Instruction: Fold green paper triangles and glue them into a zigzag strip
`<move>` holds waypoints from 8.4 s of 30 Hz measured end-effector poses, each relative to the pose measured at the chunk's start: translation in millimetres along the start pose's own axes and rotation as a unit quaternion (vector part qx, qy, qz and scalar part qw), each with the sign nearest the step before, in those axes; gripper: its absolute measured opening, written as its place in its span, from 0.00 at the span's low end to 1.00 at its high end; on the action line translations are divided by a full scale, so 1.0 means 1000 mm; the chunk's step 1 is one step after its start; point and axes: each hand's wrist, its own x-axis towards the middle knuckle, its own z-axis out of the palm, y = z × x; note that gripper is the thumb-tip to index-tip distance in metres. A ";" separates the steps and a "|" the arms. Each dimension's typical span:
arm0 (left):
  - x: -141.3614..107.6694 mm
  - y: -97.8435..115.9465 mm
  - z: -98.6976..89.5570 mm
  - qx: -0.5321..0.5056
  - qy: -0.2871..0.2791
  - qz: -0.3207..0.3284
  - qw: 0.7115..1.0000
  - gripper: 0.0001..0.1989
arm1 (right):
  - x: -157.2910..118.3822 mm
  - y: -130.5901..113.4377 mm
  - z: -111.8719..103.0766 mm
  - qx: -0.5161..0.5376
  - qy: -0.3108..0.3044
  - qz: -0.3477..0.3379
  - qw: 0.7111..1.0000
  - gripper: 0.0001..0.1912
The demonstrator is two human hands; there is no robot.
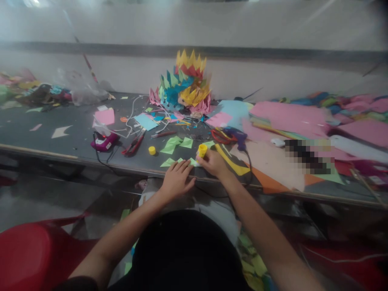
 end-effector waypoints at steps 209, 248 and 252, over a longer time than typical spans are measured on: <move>0.017 0.026 -0.027 -0.557 -0.019 -0.246 0.793 0.14 | -0.075 -0.044 -0.014 0.277 0.089 0.159 0.943 0.10; 0.030 -0.036 -0.008 -0.128 0.055 0.116 0.983 0.10 | -0.041 -0.022 -0.022 0.327 -0.055 0.294 0.897 0.15; 0.028 -0.035 -0.007 -0.129 0.054 0.113 0.984 0.10 | -0.036 -0.024 -0.014 0.375 -0.029 0.318 0.870 0.14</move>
